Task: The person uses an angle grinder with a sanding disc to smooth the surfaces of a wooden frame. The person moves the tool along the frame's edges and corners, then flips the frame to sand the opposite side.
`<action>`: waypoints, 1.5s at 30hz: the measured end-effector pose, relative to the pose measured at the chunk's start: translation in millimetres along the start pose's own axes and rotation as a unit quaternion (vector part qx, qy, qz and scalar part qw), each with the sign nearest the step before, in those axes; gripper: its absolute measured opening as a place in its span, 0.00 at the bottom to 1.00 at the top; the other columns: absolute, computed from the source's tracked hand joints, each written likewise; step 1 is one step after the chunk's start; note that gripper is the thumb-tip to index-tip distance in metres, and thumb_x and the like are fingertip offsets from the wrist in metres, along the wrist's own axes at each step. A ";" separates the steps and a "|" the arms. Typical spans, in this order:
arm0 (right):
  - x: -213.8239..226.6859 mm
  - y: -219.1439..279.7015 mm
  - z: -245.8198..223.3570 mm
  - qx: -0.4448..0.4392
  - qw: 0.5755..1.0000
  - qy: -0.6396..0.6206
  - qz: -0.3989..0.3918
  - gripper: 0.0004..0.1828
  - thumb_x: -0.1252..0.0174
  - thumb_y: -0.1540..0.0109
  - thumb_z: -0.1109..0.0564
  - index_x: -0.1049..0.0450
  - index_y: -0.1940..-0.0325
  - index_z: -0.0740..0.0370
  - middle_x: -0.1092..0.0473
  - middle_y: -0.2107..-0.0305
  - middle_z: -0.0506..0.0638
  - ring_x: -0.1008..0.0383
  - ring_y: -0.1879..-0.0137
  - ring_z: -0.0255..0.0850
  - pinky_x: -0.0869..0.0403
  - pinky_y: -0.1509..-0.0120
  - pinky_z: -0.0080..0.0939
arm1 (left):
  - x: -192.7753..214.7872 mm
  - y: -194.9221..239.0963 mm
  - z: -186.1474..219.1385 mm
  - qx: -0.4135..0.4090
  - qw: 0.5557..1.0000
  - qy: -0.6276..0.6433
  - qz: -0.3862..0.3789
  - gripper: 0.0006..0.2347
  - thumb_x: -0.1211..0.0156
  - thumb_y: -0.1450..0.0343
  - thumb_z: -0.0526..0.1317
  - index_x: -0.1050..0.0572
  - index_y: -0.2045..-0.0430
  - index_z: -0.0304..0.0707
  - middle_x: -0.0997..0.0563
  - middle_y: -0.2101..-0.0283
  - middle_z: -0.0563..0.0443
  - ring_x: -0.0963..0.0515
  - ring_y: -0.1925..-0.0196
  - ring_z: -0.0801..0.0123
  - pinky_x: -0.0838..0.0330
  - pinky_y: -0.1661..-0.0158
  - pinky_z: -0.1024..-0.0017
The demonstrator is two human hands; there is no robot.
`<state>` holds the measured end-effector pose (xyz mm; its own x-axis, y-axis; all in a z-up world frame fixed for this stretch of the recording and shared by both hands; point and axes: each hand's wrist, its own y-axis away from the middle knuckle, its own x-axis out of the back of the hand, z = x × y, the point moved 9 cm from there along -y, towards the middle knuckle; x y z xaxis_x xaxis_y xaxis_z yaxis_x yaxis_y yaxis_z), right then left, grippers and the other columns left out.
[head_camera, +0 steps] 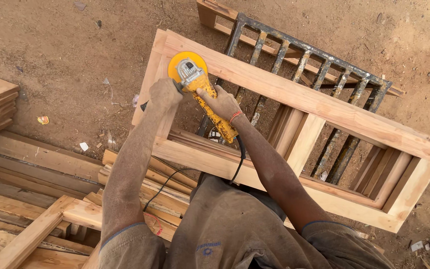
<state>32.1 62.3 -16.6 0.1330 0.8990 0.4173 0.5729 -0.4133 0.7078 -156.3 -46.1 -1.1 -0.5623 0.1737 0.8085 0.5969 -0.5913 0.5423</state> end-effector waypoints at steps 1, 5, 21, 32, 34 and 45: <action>10.5 4.0 4.5 0.012 1.000 0.000 0.024 0.66 0.58 0.46 0.13 0.44 0.27 0.75 0.22 0.64 0.66 0.17 0.53 0.51 0.20 0.46 0.53 | -4.3 -4.0 9.1 0.002 1.000 -0.015 -0.007 0.19 0.32 0.36 0.55 0.17 0.71 0.34 0.15 0.69 0.38 0.14 0.63 0.51 0.20 0.62 0.58; 30.8 29.6 44.0 -0.011 0.998 -0.015 0.064 0.64 0.57 0.43 0.14 0.42 0.28 0.75 0.23 0.62 0.67 0.18 0.52 0.51 0.22 0.46 0.51 | -33.6 0.0 51.4 -0.052 0.998 -0.007 -0.031 0.15 0.33 0.35 0.50 0.16 0.71 0.35 0.15 0.67 0.37 0.14 0.61 0.50 0.20 0.61 0.58; 69.2 41.2 34.0 0.006 0.992 -0.054 0.114 0.51 0.54 0.40 0.19 0.30 0.33 0.64 0.23 0.53 0.62 0.21 0.46 0.49 0.27 0.39 0.50 | -38.9 -26.1 94.3 -0.094 0.995 -0.039 -0.017 0.10 0.32 0.37 0.43 0.17 0.67 0.39 0.15 0.63 0.41 0.15 0.60 0.58 0.20 0.59 0.63; -78.1 46.3 -43.5 0.083 0.986 0.116 -0.092 0.58 0.56 0.44 0.16 0.33 0.34 0.71 0.22 0.57 0.68 0.18 0.49 0.52 0.23 0.43 0.49 | -46.1 116.3 -107.7 0.129 0.987 0.097 -0.009 0.15 0.33 0.33 0.48 0.18 0.69 0.30 0.16 0.65 0.35 0.15 0.60 0.49 0.20 0.59 0.57; -113.3 71.7 -45.4 0.114 0.976 0.135 -0.129 0.58 0.54 0.45 0.16 0.32 0.35 0.71 0.22 0.56 0.69 0.18 0.47 0.54 0.23 0.41 0.50 | -45.3 180.5 -122.9 0.079 0.970 0.186 0.134 0.12 0.38 0.33 0.42 0.18 0.66 0.30 0.16 0.64 0.35 0.15 0.60 0.44 0.21 0.61 0.54; -135.8 167.2 33.8 0.094 0.975 0.146 -0.137 0.51 0.42 0.39 0.24 0.36 0.32 0.71 0.27 0.50 0.70 0.25 0.40 0.57 0.28 0.37 0.54 | -144.4 278.8 -92.6 0.168 0.976 0.140 -0.008 0.12 0.41 0.32 0.46 0.17 0.71 0.34 0.16 0.68 0.34 0.15 0.62 0.44 0.21 0.59 0.52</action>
<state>137.2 -124.0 25.8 -0.2655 0.8812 0.3912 0.6972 -0.1048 0.7092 38.4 -309.0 12.1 -0.6801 -0.0693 0.7299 0.7137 -0.2902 0.6375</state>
